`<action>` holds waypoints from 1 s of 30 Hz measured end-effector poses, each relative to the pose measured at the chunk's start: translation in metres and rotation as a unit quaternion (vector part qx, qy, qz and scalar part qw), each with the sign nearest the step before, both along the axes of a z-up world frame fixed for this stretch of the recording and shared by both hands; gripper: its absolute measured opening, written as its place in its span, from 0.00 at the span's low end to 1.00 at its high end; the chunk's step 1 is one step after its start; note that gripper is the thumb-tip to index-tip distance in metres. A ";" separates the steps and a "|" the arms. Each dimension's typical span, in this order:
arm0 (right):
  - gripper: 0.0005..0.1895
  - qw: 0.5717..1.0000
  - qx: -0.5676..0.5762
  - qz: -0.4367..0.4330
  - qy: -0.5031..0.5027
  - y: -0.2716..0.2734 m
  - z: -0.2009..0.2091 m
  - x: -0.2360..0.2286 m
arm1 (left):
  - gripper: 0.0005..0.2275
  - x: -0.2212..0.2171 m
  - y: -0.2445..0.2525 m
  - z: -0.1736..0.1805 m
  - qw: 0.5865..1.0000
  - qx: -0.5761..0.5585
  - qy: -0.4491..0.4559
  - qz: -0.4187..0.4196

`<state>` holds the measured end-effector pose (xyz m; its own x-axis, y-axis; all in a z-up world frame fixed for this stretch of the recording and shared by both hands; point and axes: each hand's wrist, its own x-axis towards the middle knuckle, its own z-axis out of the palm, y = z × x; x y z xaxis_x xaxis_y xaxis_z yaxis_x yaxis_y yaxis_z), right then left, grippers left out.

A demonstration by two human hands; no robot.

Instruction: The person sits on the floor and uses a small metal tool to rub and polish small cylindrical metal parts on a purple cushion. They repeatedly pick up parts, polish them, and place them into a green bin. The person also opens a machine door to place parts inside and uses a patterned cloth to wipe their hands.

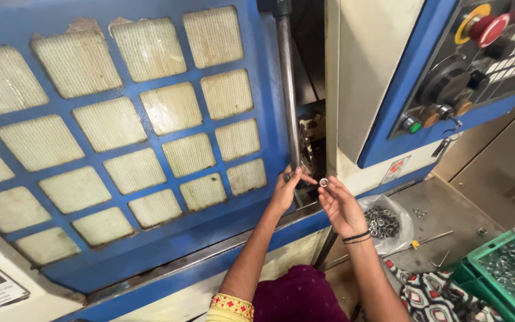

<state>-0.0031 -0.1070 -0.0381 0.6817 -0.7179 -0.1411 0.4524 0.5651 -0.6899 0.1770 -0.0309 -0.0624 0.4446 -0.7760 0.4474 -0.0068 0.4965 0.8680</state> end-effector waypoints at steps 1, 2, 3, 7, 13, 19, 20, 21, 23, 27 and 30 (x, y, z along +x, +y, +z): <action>0.14 1.000 -0.002 -0.003 -0.003 -0.001 -0.001 -0.001 | 0.26 0.001 0.002 0.000 0.999 0.003 -0.029 0.018; 0.14 1.000 -0.005 -0.005 -0.007 -0.001 -0.003 0.000 | 0.25 0.003 0.002 0.001 1.000 0.001 -0.024 0.016; 0.14 1.000 -0.001 -0.006 -0.008 -0.002 -0.005 -0.001 | 0.25 0.002 0.001 0.002 1.000 -0.002 -0.020 0.012; 0.13 1.000 0.005 -0.004 -0.014 -0.003 -0.014 -0.003 | 0.26 0.000 0.001 0.002 0.999 -0.023 -0.017 0.016; 0.12 0.999 0.020 -0.030 -0.008 -0.002 -0.011 -0.002 | 0.19 -0.002 0.001 0.003 0.999 0.006 0.050 -0.009; 0.11 0.999 -0.014 -0.032 0.007 -0.004 -0.006 0.009 | 0.25 -0.005 0.002 0.004 0.999 -0.020 0.011 0.030; 0.11 0.999 -0.018 -0.031 0.009 -0.004 -0.004 0.011 | 0.25 -0.006 0.002 0.005 0.999 -0.012 0.003 0.040; 0.12 0.999 -0.021 -0.030 0.015 -0.003 -0.002 0.013 | 0.25 -0.007 0.002 0.006 0.999 -0.005 -0.005 0.051; 0.13 0.999 -0.029 -0.029 0.028 -0.001 0.002 0.016 | 0.26 -0.008 0.003 0.007 0.997 0.008 -0.016 0.072; 0.14 0.998 -0.037 -0.026 0.043 0.003 0.010 0.009 | 0.27 -0.009 0.001 0.003 0.994 0.023 -0.026 0.103; 0.15 0.997 -0.031 -0.027 0.070 -0.004 0.012 -0.001 | 0.27 -0.004 0.000 -0.008 0.992 0.039 -0.016 0.120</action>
<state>-0.0039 -0.1111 -0.0266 0.6179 -0.7640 -0.1861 0.3786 0.4964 -0.7812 0.1734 -0.0306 -0.0706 0.6067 -0.6823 0.4079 -0.1456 0.4091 0.9008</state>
